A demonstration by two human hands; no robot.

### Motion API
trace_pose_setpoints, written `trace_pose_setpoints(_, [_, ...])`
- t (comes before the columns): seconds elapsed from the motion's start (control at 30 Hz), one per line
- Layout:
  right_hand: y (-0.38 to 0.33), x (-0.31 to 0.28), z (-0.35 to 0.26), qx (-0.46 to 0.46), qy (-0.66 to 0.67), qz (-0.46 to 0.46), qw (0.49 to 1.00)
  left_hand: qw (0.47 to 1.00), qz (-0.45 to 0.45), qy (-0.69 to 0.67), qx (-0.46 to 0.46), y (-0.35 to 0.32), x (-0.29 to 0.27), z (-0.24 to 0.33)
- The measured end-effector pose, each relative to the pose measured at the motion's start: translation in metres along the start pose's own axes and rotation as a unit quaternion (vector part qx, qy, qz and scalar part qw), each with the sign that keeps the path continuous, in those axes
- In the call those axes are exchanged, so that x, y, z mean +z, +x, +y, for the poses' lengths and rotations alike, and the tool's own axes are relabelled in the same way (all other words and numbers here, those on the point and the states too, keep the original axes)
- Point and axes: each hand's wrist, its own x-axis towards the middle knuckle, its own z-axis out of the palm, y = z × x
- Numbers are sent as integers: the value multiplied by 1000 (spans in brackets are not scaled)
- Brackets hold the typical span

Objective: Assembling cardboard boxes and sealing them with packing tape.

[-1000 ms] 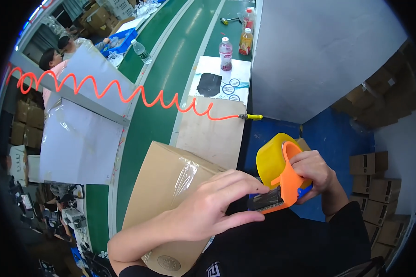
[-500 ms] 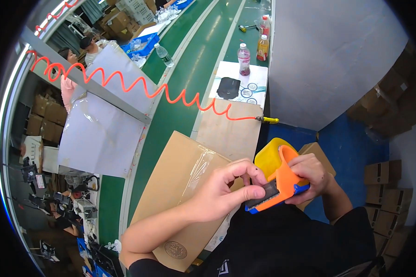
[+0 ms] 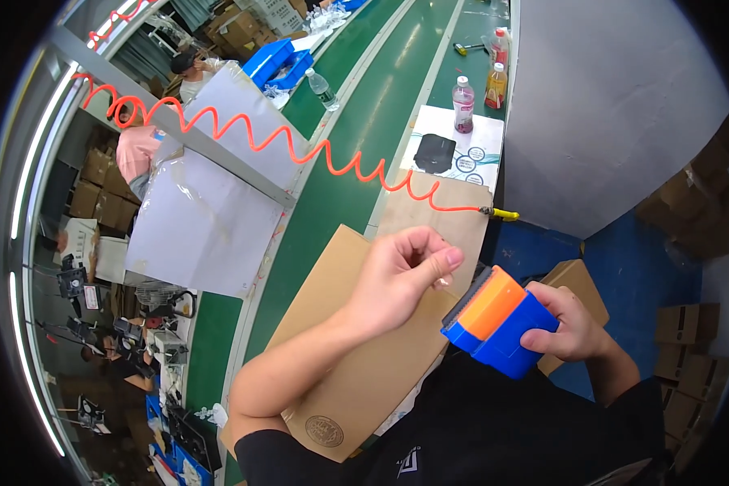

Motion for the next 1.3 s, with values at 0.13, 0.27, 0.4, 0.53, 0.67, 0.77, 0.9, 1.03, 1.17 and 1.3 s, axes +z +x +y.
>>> trace_pose_setpoints(0.13, [-22, -17, 11, 48, -3, -10, 999, 963, 229, 111, 91, 11, -69, 14])
trace_pose_setpoints(0.27, [-74, -33, 23, 173, -7, -15, 985, 965, 258, 50, 19, 21, -159, 8])
trace_pose_setpoints(0.4, [-82, -30, 18, 217, 38, 2, 975, 959, 280, 38, -5, 30, -169, -12])
trace_pose_setpoints(0.53, [-78, -31, 14, 231, 20, -8, 973, 958, 284, 31, -14, 35, -175, -21])
trace_pose_setpoints(0.67, [-77, -24, 18, 225, 14, -8, 974, 957, 288, 20, -31, 36, -182, -38])
trace_pose_setpoints(0.77, [-75, -25, 23, 233, 7, -9, 972, 960, 275, 9, -51, 43, -186, -57])
trace_pose_setpoints(0.9, [-65, -27, 36, 244, -47, -15, 968, 965, 239, 1, -104, 54, -186, -96])
trace_pose_setpoints(1.03, [-39, -23, 45, 287, -107, -27, 951, 976, 156, 51, -141, 59, -174, -107])
trace_pose_setpoints(1.17, [-13, -25, 44, 324, -141, -75, 933, 975, 143, 68, -153, 55, -157, -102])
trace_pose_setpoints(1.3, [-3, -25, 40, 339, -189, -83, 918, 969, 91, 142, -180, 50, -143, -90])
